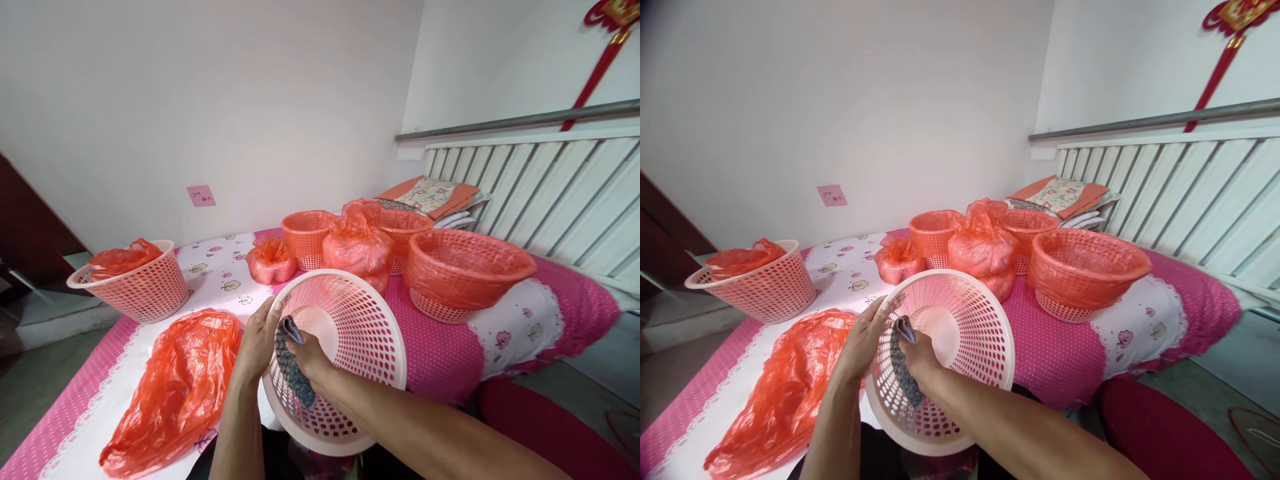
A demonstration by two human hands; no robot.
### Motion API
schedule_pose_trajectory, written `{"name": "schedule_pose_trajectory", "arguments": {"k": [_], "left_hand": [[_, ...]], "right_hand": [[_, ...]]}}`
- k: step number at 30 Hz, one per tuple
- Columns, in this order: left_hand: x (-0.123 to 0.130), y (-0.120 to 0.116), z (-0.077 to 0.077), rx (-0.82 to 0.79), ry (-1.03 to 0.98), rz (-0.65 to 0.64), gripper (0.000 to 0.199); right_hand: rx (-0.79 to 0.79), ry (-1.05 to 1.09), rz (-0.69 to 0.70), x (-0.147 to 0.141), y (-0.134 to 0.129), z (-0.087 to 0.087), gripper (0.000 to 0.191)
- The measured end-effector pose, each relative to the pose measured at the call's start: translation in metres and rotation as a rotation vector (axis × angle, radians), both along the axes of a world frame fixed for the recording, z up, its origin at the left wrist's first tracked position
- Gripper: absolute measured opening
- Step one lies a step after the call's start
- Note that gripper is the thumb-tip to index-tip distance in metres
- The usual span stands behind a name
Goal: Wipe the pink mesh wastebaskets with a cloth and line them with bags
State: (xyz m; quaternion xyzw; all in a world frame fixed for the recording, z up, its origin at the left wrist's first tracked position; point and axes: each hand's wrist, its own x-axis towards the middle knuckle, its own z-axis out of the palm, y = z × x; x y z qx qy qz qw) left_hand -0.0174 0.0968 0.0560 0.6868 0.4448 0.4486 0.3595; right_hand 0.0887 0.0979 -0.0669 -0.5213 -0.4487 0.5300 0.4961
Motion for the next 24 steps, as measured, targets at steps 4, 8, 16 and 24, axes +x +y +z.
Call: {"name": "schedule_pose_trajectory", "arguments": {"k": [4,8,16,24], "left_hand": [[0.001,-0.001,0.003,-0.011,-0.007,0.007,0.055],[0.003,-0.003,0.006,0.001,-0.016,0.002,0.055],[-0.002,-0.002,0.007,-0.033,-0.074,-0.054,0.054],[0.0,-0.005,0.004,-0.065,-0.075,-0.099,0.056]], "right_hand": [[0.031,0.337,0.02,0.004,-0.03,0.035,0.029],[0.065,0.561,0.053,0.008,-0.058,0.064,0.039],[0.073,0.443,0.341,0.037,-0.087,0.08,0.031],[0.09,-0.151,0.767,0.112,-0.087,0.08,0.015]]}}
